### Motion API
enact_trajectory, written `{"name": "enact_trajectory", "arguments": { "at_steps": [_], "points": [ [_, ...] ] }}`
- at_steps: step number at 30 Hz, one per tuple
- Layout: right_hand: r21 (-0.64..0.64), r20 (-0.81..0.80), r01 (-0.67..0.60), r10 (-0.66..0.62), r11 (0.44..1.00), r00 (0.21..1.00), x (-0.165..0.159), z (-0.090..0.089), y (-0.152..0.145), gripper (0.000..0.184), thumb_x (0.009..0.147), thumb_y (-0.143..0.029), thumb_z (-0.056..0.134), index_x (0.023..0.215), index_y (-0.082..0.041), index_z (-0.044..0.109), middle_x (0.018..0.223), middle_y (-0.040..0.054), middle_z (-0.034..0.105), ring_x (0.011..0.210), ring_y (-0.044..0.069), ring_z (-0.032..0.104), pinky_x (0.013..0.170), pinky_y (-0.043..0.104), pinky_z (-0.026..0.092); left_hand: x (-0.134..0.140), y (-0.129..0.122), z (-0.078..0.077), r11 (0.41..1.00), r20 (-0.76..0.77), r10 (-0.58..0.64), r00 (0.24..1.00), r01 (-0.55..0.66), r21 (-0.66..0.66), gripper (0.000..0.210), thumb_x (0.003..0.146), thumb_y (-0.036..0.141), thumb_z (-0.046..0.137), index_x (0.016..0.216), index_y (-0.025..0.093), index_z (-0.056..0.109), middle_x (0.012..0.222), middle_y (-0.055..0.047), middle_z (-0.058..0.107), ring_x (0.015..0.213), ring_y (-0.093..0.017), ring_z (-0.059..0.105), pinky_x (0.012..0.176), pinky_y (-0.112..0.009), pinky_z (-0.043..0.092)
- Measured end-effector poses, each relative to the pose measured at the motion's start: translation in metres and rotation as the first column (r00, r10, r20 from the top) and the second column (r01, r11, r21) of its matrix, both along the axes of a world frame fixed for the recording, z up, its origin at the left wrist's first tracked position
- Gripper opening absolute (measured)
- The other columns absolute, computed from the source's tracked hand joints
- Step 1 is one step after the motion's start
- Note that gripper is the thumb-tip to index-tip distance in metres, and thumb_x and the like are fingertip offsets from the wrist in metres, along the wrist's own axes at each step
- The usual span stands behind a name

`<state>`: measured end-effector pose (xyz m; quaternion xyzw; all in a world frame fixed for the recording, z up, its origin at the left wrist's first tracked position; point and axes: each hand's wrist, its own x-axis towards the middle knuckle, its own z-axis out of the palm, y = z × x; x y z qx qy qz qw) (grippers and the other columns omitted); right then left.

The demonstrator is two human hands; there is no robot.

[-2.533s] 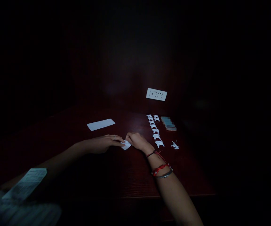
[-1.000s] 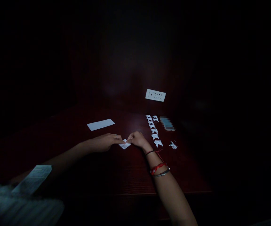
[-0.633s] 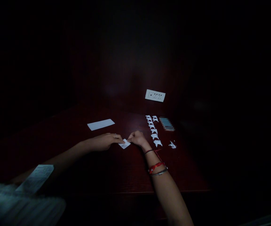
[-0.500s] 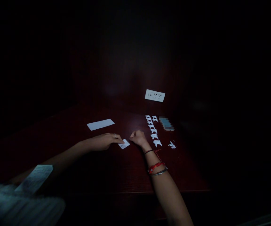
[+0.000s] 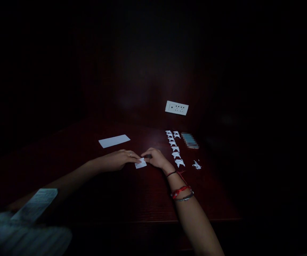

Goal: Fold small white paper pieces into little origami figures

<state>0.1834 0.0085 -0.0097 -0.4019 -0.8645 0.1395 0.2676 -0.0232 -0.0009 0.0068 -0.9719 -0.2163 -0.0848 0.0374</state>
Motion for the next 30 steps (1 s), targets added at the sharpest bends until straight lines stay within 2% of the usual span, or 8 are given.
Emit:
{"name": "enact_trajectory", "arguments": {
  "at_steps": [2,4,8,12,20,26,30],
  "points": [
    [0.015,0.054,-0.048,0.047,0.999,0.997,0.0,0.002,-0.001,0.017,0.068,-0.019,0.054,0.083,-0.018,0.061,0.08,0.0023,0.055,0.074,0.009,0.049,0.07,0.021,0.036,-0.002,-0.001,0.001,0.998,-0.013,0.033,0.999,-0.032,0.055,0.054,0.067,-0.002,0.038,0.109,0.032,0.042,0.111,0.002,0.044,0.098,-0.015,0.039,0.078,-0.027,0.028],
    [0.018,0.086,-0.033,0.031,0.999,0.996,0.0,0.004,-0.002,0.014,0.067,-0.02,0.055,0.078,-0.016,0.062,0.077,0.0023,0.056,0.072,0.009,0.049,0.067,0.02,0.036,-0.003,-0.001,0.002,0.993,-0.028,0.069,0.997,-0.066,0.099,0.051,0.068,0.0,0.038,0.107,0.033,0.044,0.107,0.001,0.044,0.093,-0.016,0.04,0.075,-0.027,0.029],
    [-0.024,0.129,0.067,-0.064,0.997,0.99,-0.002,0.006,-0.003,0.012,0.063,-0.023,0.059,0.069,-0.013,0.06,0.072,0.0023,0.058,0.065,0.008,0.05,0.061,0.018,0.036,-0.001,-0.003,0.004,0.982,-0.049,0.11,0.993,-0.1,0.162,0.042,0.073,0.006,0.039,0.105,0.032,0.046,0.102,-0.001,0.045,0.089,-0.016,0.041,0.073,-0.027,0.029],
    [-0.093,0.145,0.181,-0.167,0.979,0.975,-0.005,0.007,-0.004,0.009,0.062,-0.023,0.058,0.064,-0.014,0.059,0.067,0.0013,0.06,0.061,0.008,0.051,0.059,0.018,0.035,0.006,-0.006,0.004,0.965,0.003,0.151,0.989,-0.148,0.217,0.036,0.076,0.01,0.037,0.105,0.029,0.046,0.102,-0.002,0.045,0.091,-0.017,0.041,0.076,-0.029,0.027],
    [-0.203,0.136,0.326,-0.303,0.923,0.943,-0.011,0.011,-0.004,0.007,0.059,-0.022,0.059,0.06,-0.015,0.059,0.063,-0.0001,0.06,0.059,0.008,0.052,0.054,0.017,0.035,0.011,-0.01,-0.009,0.969,-0.014,0.218,0.976,-0.214,0.126,0.027,0.081,0.021,0.032,0.104,0.022,0.047,0.101,-0.003,0.051,0.089,-0.017,0.045,0.071,-0.028,0.03],
    [-0.35,0.119,0.26,-0.233,0.9,0.965,-0.01,0.01,0.0,0.014,0.055,-0.027,0.061,0.061,-0.014,0.059,0.06,-0.0014,0.057,0.054,0.007,0.048,0.05,0.017,0.034,0.011,-0.01,-0.018,0.961,0.036,0.238,0.971,-0.241,0.139,0.03,0.083,0.03,0.03,0.106,0.018,0.044,0.117,-0.008,0.04,0.106,-0.023,0.033,0.077,-0.033,0.028],
    [-0.411,-0.017,0.239,-0.27,0.88,0.963,-0.004,0.002,0.006,0.025,0.054,-0.024,0.062,0.075,-0.013,0.058,0.066,-0.0011,0.055,0.055,0.006,0.047,0.052,0.017,0.036,0.012,-0.01,-0.015,0.978,0.015,0.207,0.978,-0.208,0.017,0.03,0.084,0.027,0.027,0.107,0.016,0.043,0.112,-0.007,0.045,0.096,-0.018,0.044,0.076,-0.028,0.032]
  ]
}}
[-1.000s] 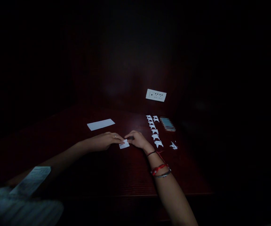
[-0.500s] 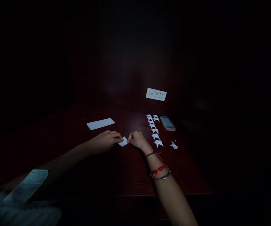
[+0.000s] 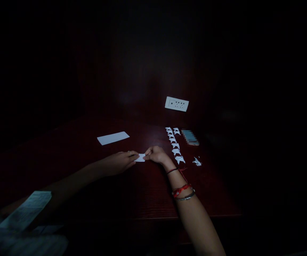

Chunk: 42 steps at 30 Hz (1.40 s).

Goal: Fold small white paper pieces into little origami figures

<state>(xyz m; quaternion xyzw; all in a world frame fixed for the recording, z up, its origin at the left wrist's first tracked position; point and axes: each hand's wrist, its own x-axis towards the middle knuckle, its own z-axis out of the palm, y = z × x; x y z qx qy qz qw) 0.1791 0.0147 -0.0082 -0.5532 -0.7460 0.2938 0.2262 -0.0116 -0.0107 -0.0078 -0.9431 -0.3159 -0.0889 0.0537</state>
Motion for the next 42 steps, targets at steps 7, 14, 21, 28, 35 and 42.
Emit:
{"name": "enact_trajectory", "arguments": {
  "at_steps": [7,14,21,28,35,42],
  "points": [
    [0.042,-0.028,0.016,-0.014,0.999,0.999,0.003,-0.002,0.0,0.033,0.048,-0.018,0.066,0.08,-0.013,0.059,0.069,-0.0018,0.052,0.059,0.006,0.046,0.057,0.018,0.037,-0.001,0.0,0.005,0.993,-0.028,-0.095,0.995,0.092,-0.074,0.031,0.084,0.027,0.028,0.113,0.019,0.038,0.116,-0.007,0.041,0.094,-0.017,0.046,0.077,-0.026,0.033],
    [0.003,-0.172,-0.016,0.016,1.0,0.985,0.002,-0.005,0.002,0.018,0.055,-0.015,0.06,0.073,-0.011,0.058,0.065,-0.0006,0.053,0.055,0.006,0.046,0.054,0.017,0.037,-0.006,0.002,0.005,0.995,-0.079,-0.092,0.993,0.088,-0.052,0.031,0.083,0.031,0.03,0.113,0.027,0.038,0.119,-0.003,0.037,0.092,-0.018,0.046,0.075,-0.029,0.035],
    [0.16,-0.061,-0.152,0.163,0.975,0.985,0.002,0.004,-0.006,0.012,0.061,-0.016,0.055,0.07,-0.01,0.059,0.065,0.0015,0.057,0.057,0.007,0.048,0.055,0.017,0.038,-0.007,-0.002,0.008,0.991,-0.067,-0.134,0.989,0.134,-0.001,0.032,0.082,0.029,0.032,0.114,0.027,0.036,0.115,-0.004,0.039,0.091,-0.017,0.045,0.074,-0.028,0.034],
    [0.277,0.191,-0.355,0.311,0.893,0.931,0.005,0.015,-0.016,0.017,0.061,-0.004,0.05,0.068,-0.013,0.062,0.068,0.0003,0.059,0.062,0.007,0.05,0.06,0.017,0.037,-0.006,-0.003,0.011,0.992,-0.078,-0.123,0.989,0.122,-0.014,0.03,0.082,0.029,0.03,0.111,0.023,0.038,0.112,-0.005,0.041,0.092,-0.016,0.044,0.074,-0.027,0.033],
    [0.312,0.29,-0.451,0.368,0.836,0.883,0.004,0.018,-0.018,0.018,0.062,-0.002,0.05,0.068,-0.014,0.063,0.071,0.0012,0.059,0.066,0.008,0.051,0.064,0.017,0.036,-0.003,-0.002,0.008,0.997,-0.07,-0.08,0.994,0.081,0.007,0.034,0.082,0.03,0.03,0.114,0.021,0.033,0.107,-0.006,0.044,0.09,-0.017,0.044,0.074,-0.028,0.032],
    [0.255,0.321,-0.483,0.398,0.838,0.86,0.004,0.02,-0.019,0.02,0.063,-0.004,0.051,0.073,-0.015,0.064,0.078,0.002,0.06,0.071,0.009,0.053,0.067,0.018,0.037,-0.001,-0.004,0.009,0.997,-0.09,-0.073,0.993,0.075,0.024,0.032,0.082,0.03,0.03,0.112,0.023,0.037,0.109,-0.007,0.042,0.092,-0.019,0.043,0.072,-0.029,0.033]
  ]
}}
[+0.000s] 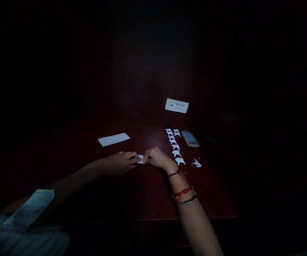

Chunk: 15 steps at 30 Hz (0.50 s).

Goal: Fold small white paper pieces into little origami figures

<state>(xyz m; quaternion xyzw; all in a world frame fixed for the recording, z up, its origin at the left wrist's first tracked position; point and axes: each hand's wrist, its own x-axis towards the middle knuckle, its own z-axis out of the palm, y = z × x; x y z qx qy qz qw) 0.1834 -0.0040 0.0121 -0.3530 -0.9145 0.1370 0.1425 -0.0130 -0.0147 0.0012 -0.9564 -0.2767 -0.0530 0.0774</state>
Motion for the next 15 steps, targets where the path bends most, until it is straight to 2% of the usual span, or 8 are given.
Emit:
{"name": "enact_trajectory", "arguments": {
  "at_steps": [3,6,11,15],
  "points": [
    [-0.011,-0.003,0.036,-0.036,0.999,0.999,0.001,0.002,-0.001,0.02,0.065,-0.007,0.05,0.076,-0.016,0.064,0.078,0.0017,0.06,0.071,0.01,0.053,0.067,0.018,0.037,0.0,0.0,0.001,1.0,0.001,0.017,1.0,-0.017,-0.019,0.032,0.082,0.03,0.03,0.112,0.023,0.038,0.11,-0.006,0.042,0.092,-0.02,0.044,0.072,-0.03,0.032],
    [0.036,-0.023,0.092,-0.091,0.995,0.996,0.002,0.002,-0.002,0.022,0.068,-0.01,0.047,0.082,-0.018,0.063,0.081,0.002,0.06,0.075,0.01,0.052,0.07,0.019,0.036,0.001,0.0,0.001,1.0,-0.002,0.016,1.0,-0.016,-0.023,0.033,0.081,0.029,0.032,0.113,0.023,0.037,0.111,-0.007,0.041,0.093,-0.02,0.043,0.072,-0.03,0.032],
    [0.088,0.079,0.044,-0.051,0.995,0.996,0.0,0.001,-0.005,0.029,0.067,-0.006,0.044,0.085,-0.02,0.062,0.085,0.0022,0.059,0.078,0.01,0.052,0.071,0.019,0.036,0.001,0.001,0.001,0.999,-0.018,0.033,0.999,-0.033,-0.027,0.033,0.081,0.03,0.032,0.114,0.023,0.036,0.112,-0.007,0.04,0.093,-0.02,0.043,0.072,-0.029,0.033],
    [0.131,0.143,0.149,-0.167,0.98,0.975,-0.002,0.004,-0.011,0.027,0.065,-0.009,0.046,0.083,-0.02,0.063,0.086,0.0036,0.059,0.082,0.013,0.052,0.069,0.019,0.036,0.002,0.001,0.001,0.999,-0.011,0.04,0.999,-0.04,-0.01,0.032,0.082,0.029,0.031,0.112,0.024,0.037,0.111,-0.006,0.041,0.093,-0.019,0.044,0.071,-0.029,0.034]
  ]
}}
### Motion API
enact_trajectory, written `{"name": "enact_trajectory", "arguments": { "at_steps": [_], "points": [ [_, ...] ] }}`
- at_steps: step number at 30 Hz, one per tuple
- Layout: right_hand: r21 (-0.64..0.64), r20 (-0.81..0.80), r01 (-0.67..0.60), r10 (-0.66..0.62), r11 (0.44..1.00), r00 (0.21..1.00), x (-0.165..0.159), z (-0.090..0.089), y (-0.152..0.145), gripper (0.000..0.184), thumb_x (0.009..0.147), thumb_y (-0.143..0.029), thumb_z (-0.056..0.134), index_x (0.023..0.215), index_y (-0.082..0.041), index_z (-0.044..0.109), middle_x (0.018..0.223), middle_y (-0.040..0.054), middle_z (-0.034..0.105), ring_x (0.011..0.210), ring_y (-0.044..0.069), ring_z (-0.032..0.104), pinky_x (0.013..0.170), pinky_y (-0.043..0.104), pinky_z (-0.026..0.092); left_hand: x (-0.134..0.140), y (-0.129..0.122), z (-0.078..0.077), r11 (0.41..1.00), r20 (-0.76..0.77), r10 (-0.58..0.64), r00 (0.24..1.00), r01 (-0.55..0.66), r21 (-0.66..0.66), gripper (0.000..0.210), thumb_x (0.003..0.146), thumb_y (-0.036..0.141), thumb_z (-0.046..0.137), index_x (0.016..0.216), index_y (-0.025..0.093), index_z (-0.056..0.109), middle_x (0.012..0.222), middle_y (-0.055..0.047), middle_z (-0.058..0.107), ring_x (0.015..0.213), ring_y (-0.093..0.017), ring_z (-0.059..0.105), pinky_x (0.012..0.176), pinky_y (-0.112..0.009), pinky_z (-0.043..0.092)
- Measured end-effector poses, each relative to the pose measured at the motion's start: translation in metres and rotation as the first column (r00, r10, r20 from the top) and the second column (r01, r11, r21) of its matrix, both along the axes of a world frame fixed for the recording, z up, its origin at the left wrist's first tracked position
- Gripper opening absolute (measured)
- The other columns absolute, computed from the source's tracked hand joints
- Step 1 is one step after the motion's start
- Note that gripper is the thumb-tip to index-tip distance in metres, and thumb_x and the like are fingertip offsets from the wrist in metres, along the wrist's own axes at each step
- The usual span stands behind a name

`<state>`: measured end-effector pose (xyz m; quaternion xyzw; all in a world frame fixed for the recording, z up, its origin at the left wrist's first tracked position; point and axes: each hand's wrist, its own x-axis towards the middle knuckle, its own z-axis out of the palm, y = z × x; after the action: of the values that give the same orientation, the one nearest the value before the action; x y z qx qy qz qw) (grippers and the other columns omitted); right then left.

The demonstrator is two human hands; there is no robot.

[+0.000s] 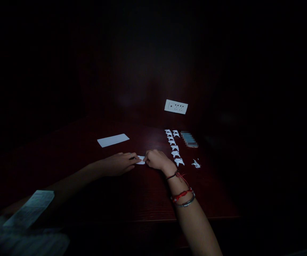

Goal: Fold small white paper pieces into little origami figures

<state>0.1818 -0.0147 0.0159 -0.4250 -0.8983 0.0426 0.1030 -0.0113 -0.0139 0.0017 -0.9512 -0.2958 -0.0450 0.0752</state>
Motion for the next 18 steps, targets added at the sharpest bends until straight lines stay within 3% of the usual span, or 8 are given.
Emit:
{"name": "enact_trajectory", "arguments": {
  "at_steps": [4,10,13,18],
  "points": [
    [0.0,0.006,0.057,-0.057,0.998,0.998,0.005,-0.001,0.0,0.023,0.065,-0.01,0.047,0.078,-0.019,0.064,0.083,0.0036,0.06,0.08,0.013,0.053,0.068,0.019,0.036,0.0,0.001,-0.002,1.0,0.008,0.006,1.0,-0.006,0.008,0.031,0.081,0.029,0.031,0.111,0.023,0.038,0.109,-0.006,0.042,0.091,-0.019,0.044,0.07,-0.029,0.034],
    [-0.02,-0.214,0.075,-0.078,0.997,0.974,0.007,-0.011,0.011,0.018,0.069,-0.017,0.047,0.079,-0.016,0.062,0.079,0.0029,0.059,0.072,0.01,0.052,0.067,0.019,0.036,-0.003,0.002,-0.001,0.999,0.04,-0.022,0.999,0.023,-0.028,0.029,0.082,0.027,0.031,0.109,0.025,0.04,0.107,-0.003,0.044,0.088,-0.017,0.047,0.072,-0.029,0.034],
    [-0.133,-0.32,0.115,-0.152,0.984,0.935,0.002,-0.02,0.017,0.015,0.064,-0.024,0.052,0.072,-0.013,0.06,0.071,0.0015,0.058,0.064,0.008,0.05,0.06,0.018,0.037,-0.004,0.002,0.002,0.998,0.056,-0.014,0.998,0.017,-0.055,0.029,0.082,0.026,0.031,0.11,0.027,0.04,0.107,-0.002,0.045,0.088,-0.016,0.047,0.072,-0.028,0.035],
    [-0.327,-0.443,0.233,-0.366,0.916,0.818,-0.005,-0.034,0.029,0.021,0.053,-0.025,0.061,0.069,-0.014,0.055,0.062,-0.0031,0.051,0.053,0.005,0.044,0.05,0.016,0.035,-0.003,0.002,0.004,0.996,0.073,-0.043,0.996,0.049,-0.073,0.029,0.081,0.025,0.032,0.109,0.026,0.041,0.106,-0.002,0.046,0.09,-0.016,0.046,0.074,-0.026,0.035]
  ]
}}
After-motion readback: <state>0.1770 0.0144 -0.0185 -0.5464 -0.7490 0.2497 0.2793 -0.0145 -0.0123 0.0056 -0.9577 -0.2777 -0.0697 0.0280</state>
